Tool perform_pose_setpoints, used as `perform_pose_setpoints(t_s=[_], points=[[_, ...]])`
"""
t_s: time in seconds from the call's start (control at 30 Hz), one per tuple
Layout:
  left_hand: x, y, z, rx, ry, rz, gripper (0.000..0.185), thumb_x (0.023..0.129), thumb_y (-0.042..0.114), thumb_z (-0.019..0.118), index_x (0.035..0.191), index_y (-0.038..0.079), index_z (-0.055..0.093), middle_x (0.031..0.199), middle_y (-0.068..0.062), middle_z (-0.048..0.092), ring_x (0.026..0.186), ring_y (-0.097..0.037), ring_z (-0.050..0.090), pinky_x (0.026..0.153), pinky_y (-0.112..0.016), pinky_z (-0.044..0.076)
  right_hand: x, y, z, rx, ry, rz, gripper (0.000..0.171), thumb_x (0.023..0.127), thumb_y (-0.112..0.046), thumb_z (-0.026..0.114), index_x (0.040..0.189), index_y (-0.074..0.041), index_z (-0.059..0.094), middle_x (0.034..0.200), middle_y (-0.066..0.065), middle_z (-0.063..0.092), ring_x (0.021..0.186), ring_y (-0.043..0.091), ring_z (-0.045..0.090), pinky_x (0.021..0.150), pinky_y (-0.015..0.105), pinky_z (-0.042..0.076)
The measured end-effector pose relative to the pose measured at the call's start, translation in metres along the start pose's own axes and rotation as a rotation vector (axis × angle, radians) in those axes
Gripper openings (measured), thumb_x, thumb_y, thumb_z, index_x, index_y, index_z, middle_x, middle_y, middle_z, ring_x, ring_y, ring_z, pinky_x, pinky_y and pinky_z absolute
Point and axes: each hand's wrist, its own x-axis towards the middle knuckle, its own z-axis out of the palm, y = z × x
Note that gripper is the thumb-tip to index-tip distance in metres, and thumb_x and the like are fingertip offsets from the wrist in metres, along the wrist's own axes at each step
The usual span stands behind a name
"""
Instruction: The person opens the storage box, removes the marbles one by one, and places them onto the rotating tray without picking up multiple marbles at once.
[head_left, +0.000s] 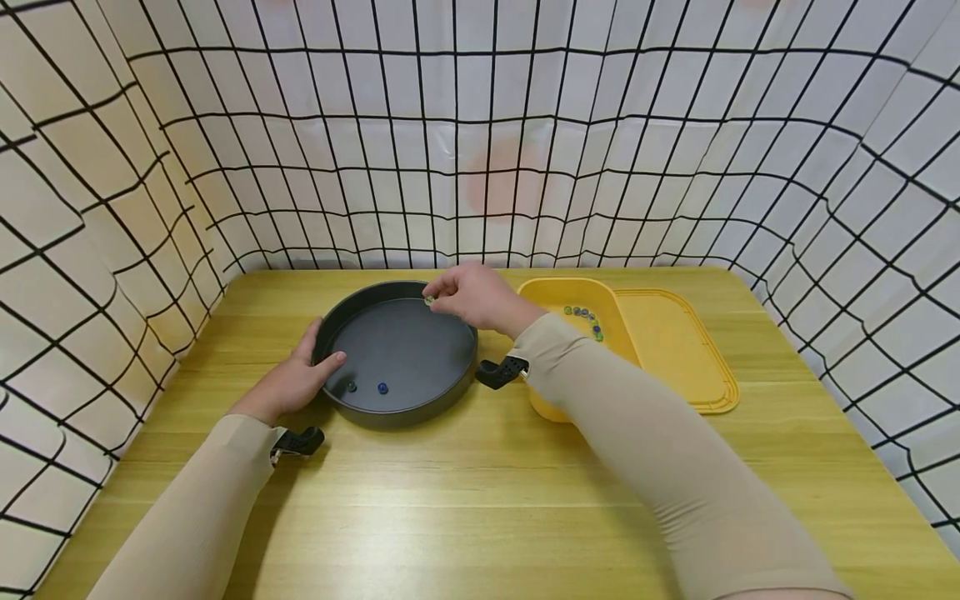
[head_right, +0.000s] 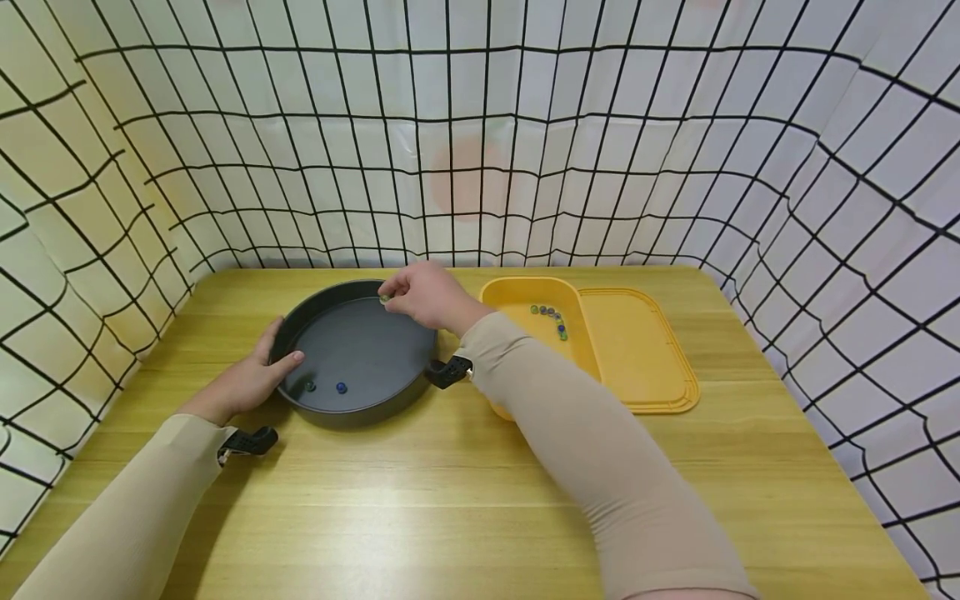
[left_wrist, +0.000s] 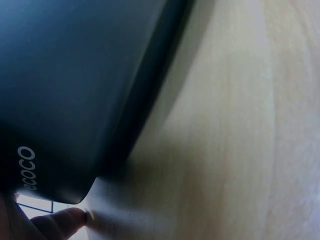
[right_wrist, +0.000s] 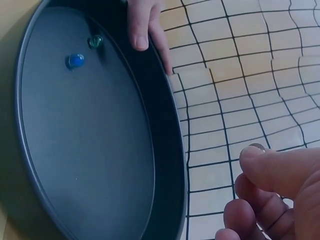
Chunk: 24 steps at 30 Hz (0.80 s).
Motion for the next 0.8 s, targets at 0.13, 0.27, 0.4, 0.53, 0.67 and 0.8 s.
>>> perform_pose_setpoints(t_s=[0.13, 0.27, 0.4, 0.53, 0.67, 0.8], points=[[0.000, 0.000, 0.001, 0.003, 0.000, 0.002, 0.095, 0.108, 0.060, 0.045, 0.168, 0.027, -0.021, 0.174, -0.029, 0.003, 0.157, -0.058, 0.012, 0.124, -0.074, 0.015, -0.003, -0.001, 0.001, 0.050, -0.019, -0.014, 0.029, 0.102, -0.020, 0.071, 0.130, -0.014, 0.076, 0.111, 0.006, 0.080, 0.086, 0.018, 0.063, 0.071, 0.028, 0.048], [0.001, 0.000, 0.002, 0.004, -0.003, -0.007, 0.094, 0.108, 0.061, 0.045, 0.167, 0.028, -0.021, 0.175, -0.028, 0.003, 0.158, -0.057, 0.012, 0.124, -0.074, 0.015, -0.004, 0.007, -0.005, 0.049, -0.002, -0.013, 0.032, 0.102, -0.021, 0.071, 0.133, -0.014, 0.074, 0.110, 0.006, 0.079, 0.077, 0.014, 0.058, 0.068, 0.027, 0.047], [0.001, 0.001, 0.003, 0.004, -0.003, -0.005, 0.094, 0.108, 0.061, 0.045, 0.167, 0.028, -0.021, 0.175, -0.028, 0.002, 0.158, -0.057, 0.012, 0.124, -0.074, 0.015, -0.007, 0.030, -0.021, 0.044, 0.062, 0.037, 0.032, 0.101, -0.023, 0.070, 0.133, -0.017, 0.075, 0.112, 0.008, 0.078, 0.061, 0.013, 0.050, 0.057, 0.026, 0.042], [0.001, 0.000, 0.003, 0.019, 0.001, 0.011, 0.094, 0.108, 0.062, 0.045, 0.168, 0.027, -0.020, 0.175, -0.027, 0.002, 0.157, -0.058, 0.013, 0.123, -0.074, 0.017, -0.015, 0.068, -0.045, 0.035, 0.126, 0.124, 0.035, 0.102, -0.024, 0.068, 0.136, -0.016, 0.073, 0.125, 0.012, 0.074, 0.062, 0.013, 0.053, 0.057, 0.025, 0.044], [0.000, 0.000, 0.002, 0.033, 0.003, 0.021, 0.094, 0.108, 0.062, 0.044, 0.168, 0.027, -0.020, 0.176, -0.026, 0.001, 0.157, -0.058, 0.013, 0.123, -0.075, 0.018, -0.026, 0.109, -0.064, 0.033, 0.161, 0.200, 0.038, 0.105, -0.023, 0.065, 0.141, -0.012, 0.068, 0.130, 0.017, 0.070, 0.059, 0.014, 0.049, 0.055, 0.027, 0.042], [0.000, -0.001, 0.002, 0.029, 0.003, 0.021, 0.094, 0.108, 0.061, 0.044, 0.168, 0.026, -0.020, 0.176, -0.026, 0.000, 0.157, -0.058, 0.012, 0.123, -0.074, 0.017, -0.034, 0.141, -0.070, 0.011, 0.168, 0.263, 0.041, 0.105, -0.020, 0.063, 0.145, -0.008, 0.064, 0.134, 0.021, 0.067, 0.055, 0.012, 0.045, 0.054, 0.028, 0.042]])
